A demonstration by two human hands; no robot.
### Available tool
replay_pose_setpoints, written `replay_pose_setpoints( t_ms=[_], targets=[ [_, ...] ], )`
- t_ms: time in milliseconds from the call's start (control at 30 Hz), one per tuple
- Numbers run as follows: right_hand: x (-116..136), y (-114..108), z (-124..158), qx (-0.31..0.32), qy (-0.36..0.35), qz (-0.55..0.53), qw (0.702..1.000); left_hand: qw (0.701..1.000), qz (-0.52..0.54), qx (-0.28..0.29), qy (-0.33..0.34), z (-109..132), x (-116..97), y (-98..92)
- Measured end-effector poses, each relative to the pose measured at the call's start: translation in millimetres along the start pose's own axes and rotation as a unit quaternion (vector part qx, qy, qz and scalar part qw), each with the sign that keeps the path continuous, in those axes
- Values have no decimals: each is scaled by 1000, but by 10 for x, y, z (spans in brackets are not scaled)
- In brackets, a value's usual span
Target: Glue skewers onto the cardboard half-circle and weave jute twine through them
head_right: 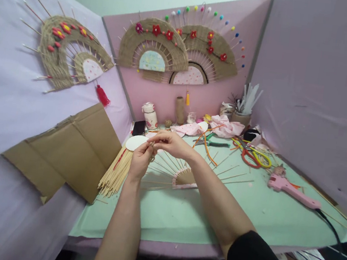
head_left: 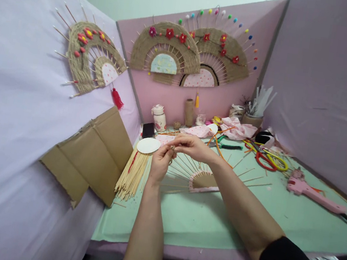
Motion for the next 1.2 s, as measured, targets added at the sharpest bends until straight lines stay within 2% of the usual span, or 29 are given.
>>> replay_pose_setpoints(
  t_ms=[133, 333, 533, 867, 1000, 1100, 1200],
  targets=[
    [21, 12, -8, -29, -24, 24, 999, 999, -34, -14, 21, -17, -3, -4],
    [-35, 16, -6, -67, -7, 80, 995, 970, -168, -68, 163, -43, -68, -56],
    [-30, 9, 6, -81, -7, 103, 991, 966, -187, -49, 173, -28, -87, -53],
    [-20, 90, -8, -115, 17, 84, 990, 994, -38, -15, 101, -61, -29, -5],
    [-58, 122, -24, -93, 15, 56, 994, 994, 75, -63, 51, -75, 18, -48],
    [-143, 150, -15, -75, 18, 37, 996, 981, 168, -94, 21, -81, 33, -94],
    [-254, 202, 11, -50, 19, 65, 996, 968, 223, -112, 1, -86, 38, -129]
  ],
)
Point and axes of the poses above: each hand's wrist, its own z-axis away from the middle knuckle, its own y-axis out of the palm, x = y × z, the point moved 4 cm from there along -z, towards the middle knuckle, and after that the axes turned 6 degrees about -x, right-handed, at the moved point
